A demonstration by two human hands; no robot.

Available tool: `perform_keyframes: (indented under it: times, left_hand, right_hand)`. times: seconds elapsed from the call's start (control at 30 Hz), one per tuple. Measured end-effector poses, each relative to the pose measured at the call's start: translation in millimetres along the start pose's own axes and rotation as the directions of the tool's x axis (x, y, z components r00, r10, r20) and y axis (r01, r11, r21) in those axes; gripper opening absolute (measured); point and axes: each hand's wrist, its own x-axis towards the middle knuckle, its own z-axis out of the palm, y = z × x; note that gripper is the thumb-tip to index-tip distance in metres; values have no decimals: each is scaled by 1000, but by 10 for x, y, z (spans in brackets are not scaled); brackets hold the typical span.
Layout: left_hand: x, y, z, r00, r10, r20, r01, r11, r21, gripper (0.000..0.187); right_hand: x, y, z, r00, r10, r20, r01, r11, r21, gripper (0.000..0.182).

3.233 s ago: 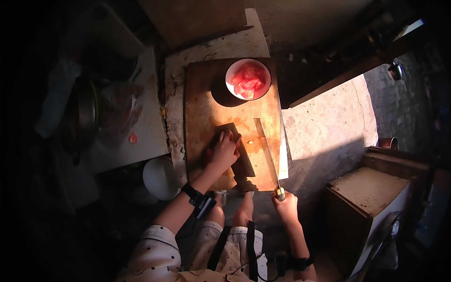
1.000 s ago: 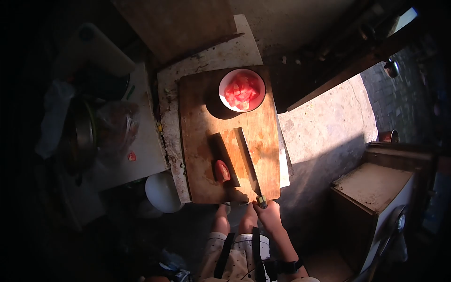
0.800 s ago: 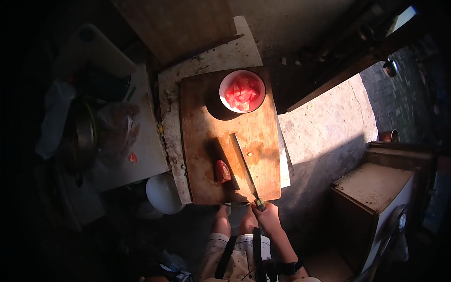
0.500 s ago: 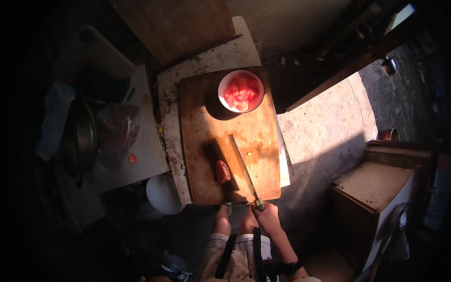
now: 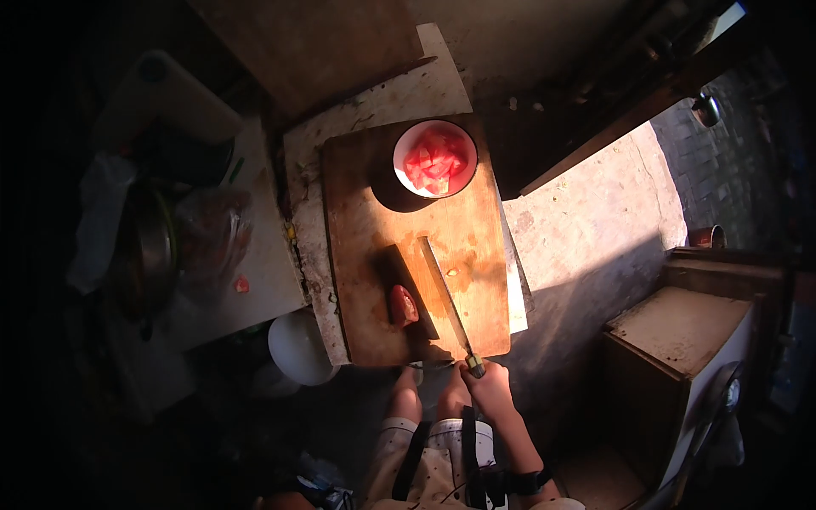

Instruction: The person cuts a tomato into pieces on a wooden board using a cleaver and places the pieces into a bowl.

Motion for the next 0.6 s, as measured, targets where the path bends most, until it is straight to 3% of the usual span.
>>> perform_keyframes:
  times: [0.03, 0.07, 0.1, 0.13, 0.17, 0.2, 0.27, 0.33, 0.37, 0.43, 0.47, 0.53, 0.6]
  left_hand:
    - [-69, -307, -117, 900, -219, -376, 305, 934, 186, 23]
    - [-134, -559, -204, 626, -299, -720, 620, 751, 227, 24]
    - [-173, -656, -226, 246, -217, -945, 861, 497, 110, 26]
    - [-102, -291, -411, 596, -257, -760, 692, 644, 326, 22]
    - [-36, 71, -591, 859, -217, -464, 439, 780, 447, 19]
    - [-178, -376, -646, 561, -339, -755, 449, 891, -66, 15]
    - [-381, -1040, -925, 325, -226, -918, 522, 853, -25, 18]
    - [-476, -1423, -1071, 274, -373, -886, 540, 822, -179, 23]
    - [-487, -1553, -1095, 262, -376, -889, 535, 823, -191, 23]
    - [-452, -1739, -1164, 187, -465, -866, 654, 716, -243, 30]
    - [-451, -1816, -1198, 181, -465, -866, 650, 718, -250, 30]
    - [-454, -1940, -1244, 79, -378, -923, 670, 705, -232, 43]
    - [-454, -2021, -1254, 68, -340, -938, 695, 691, -200, 44]
  right_hand:
    - [-1, -20, -12, 998, 60, 20, -60, 998, -30, 30]
    - [4, -7, -14, 997, 64, 30, -63, 998, -31, 30]
    - [11, 16, -14, 998, 60, 22, -59, 998, -30, 29]
    - [20, 28, -12, 998, 54, 16, -54, 998, -30, 29]
    - [20, 15, -19, 995, 93, 22, -93, 996, -19, 29]
    - [23, 44, -8, 995, 95, 37, -94, 995, -23, 29]
    - [70, 99, 5, 999, 45, 24, -46, 998, 35, 26]
    - [94, 52, -5, 998, 42, 53, -43, 999, 29, 23]
    - [117, 75, 4, 998, 24, 59, -27, 999, 42, 24]
    - [180, 3, -19, 997, -2, 75, -1, 999, 44, 27]
    - [166, -104, -46, 992, -33, 124, 32, 999, 14, 25]
    - [180, -234, -64, 982, -61, 177, 65, 998, -19, 24]
    - [229, -318, -69, 964, -155, 217, 185, 975, -126, 23]
